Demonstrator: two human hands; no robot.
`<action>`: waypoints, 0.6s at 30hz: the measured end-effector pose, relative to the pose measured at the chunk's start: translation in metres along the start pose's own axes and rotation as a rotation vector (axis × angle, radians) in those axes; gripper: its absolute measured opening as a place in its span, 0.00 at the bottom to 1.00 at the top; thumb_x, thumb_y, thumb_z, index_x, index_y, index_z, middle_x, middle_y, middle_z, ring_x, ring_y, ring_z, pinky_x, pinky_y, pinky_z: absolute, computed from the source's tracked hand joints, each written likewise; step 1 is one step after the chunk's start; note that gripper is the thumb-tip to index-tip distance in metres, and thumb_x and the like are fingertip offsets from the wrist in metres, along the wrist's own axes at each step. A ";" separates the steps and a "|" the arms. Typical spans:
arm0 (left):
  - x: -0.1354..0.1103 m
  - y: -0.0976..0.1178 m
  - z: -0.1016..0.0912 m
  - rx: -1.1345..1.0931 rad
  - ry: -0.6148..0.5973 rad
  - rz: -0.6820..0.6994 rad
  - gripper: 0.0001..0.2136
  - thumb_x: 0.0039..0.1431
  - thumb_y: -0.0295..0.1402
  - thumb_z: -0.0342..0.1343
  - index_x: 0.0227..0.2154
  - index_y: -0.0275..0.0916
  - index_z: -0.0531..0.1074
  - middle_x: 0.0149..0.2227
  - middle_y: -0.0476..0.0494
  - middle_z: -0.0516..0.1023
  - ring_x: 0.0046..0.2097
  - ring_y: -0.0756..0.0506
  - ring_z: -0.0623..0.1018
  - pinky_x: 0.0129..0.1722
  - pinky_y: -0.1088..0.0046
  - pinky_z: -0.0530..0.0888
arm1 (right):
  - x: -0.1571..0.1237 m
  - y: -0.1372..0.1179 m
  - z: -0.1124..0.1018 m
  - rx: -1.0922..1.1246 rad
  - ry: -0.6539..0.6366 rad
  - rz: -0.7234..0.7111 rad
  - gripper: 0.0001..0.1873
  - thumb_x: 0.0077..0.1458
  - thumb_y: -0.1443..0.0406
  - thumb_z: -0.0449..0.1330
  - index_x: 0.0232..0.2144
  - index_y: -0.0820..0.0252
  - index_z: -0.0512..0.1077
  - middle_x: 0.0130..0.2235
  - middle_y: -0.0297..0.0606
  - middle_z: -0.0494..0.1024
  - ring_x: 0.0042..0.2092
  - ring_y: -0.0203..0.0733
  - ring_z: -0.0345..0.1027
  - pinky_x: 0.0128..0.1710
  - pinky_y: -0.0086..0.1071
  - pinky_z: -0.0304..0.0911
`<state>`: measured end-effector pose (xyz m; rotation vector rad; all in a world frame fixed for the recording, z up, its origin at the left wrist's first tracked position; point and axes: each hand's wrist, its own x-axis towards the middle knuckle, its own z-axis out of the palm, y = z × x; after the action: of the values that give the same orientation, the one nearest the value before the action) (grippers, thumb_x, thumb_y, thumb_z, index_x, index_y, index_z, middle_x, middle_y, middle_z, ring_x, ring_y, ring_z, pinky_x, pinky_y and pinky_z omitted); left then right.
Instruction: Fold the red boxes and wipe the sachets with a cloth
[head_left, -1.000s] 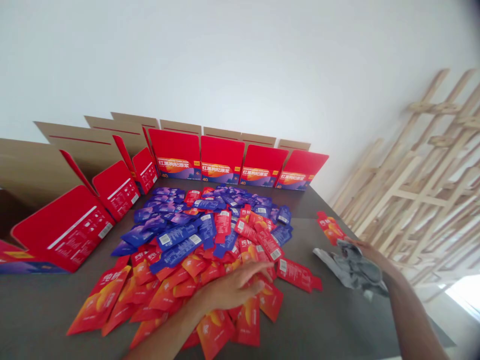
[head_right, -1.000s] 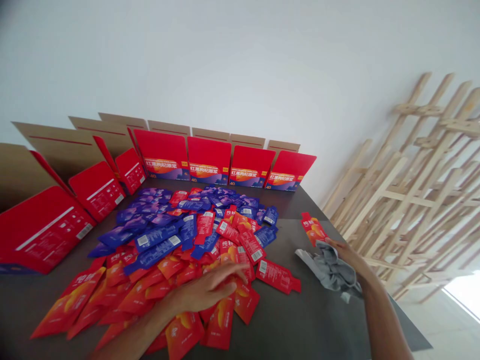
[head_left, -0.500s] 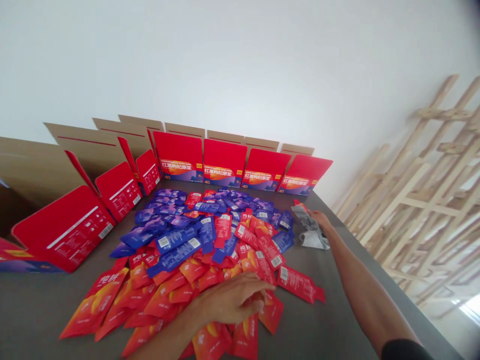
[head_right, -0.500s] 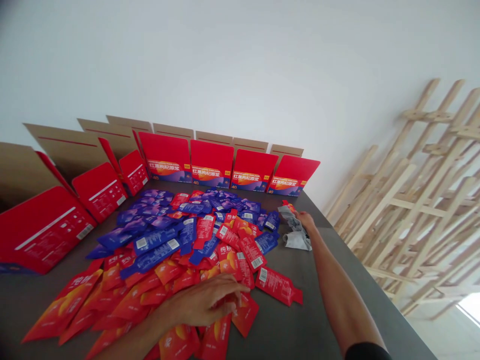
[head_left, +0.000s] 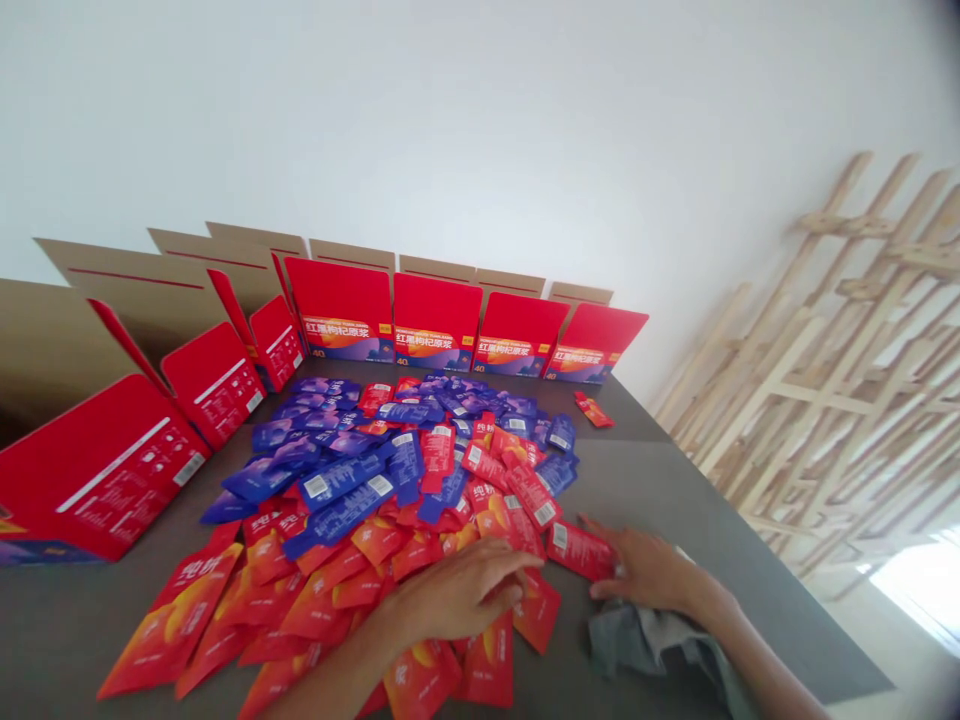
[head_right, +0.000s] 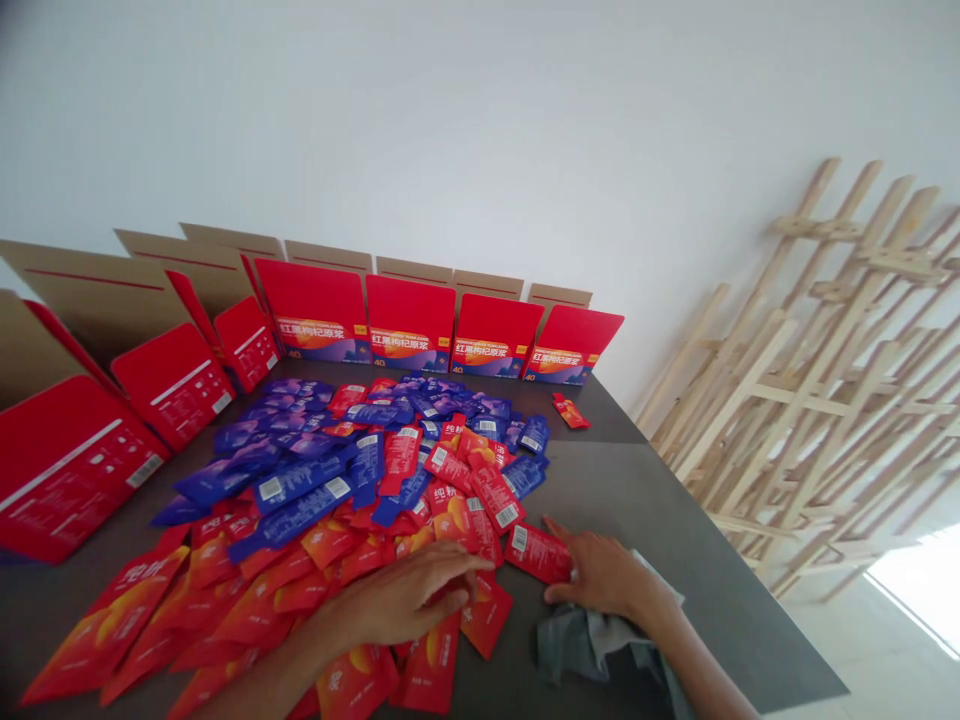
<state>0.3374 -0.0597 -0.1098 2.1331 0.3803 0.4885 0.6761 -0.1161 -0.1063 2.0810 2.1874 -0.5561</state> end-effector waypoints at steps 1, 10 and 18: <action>0.000 0.000 0.000 -0.010 0.011 -0.007 0.20 0.71 0.35 0.51 0.63 0.49 0.71 0.47 0.41 0.82 0.50 0.40 0.79 0.53 0.63 0.72 | -0.009 -0.008 0.006 -0.051 0.016 0.015 0.46 0.52 0.47 0.68 0.69 0.55 0.65 0.48 0.51 0.84 0.50 0.62 0.79 0.49 0.45 0.68; 0.003 -0.012 0.004 -0.353 0.196 -0.104 0.21 0.70 0.41 0.54 0.64 0.47 0.70 0.49 0.40 0.81 0.51 0.41 0.79 0.55 0.64 0.72 | -0.025 -0.036 -0.008 -0.310 0.115 0.079 0.33 0.55 0.59 0.61 0.62 0.65 0.71 0.42 0.53 0.84 0.45 0.63 0.80 0.42 0.42 0.66; 0.021 -0.041 0.006 -1.083 0.419 -0.209 0.26 0.64 0.55 0.56 0.54 0.41 0.75 0.41 0.38 0.79 0.37 0.43 0.80 0.33 0.67 0.79 | -0.024 -0.065 -0.042 -0.357 0.339 -0.105 0.33 0.57 0.58 0.62 0.63 0.60 0.67 0.31 0.41 0.82 0.36 0.54 0.78 0.36 0.37 0.60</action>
<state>0.3549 -0.0324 -0.1423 0.9324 0.4282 0.7909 0.6228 -0.1273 -0.0461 1.9877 2.3581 0.1922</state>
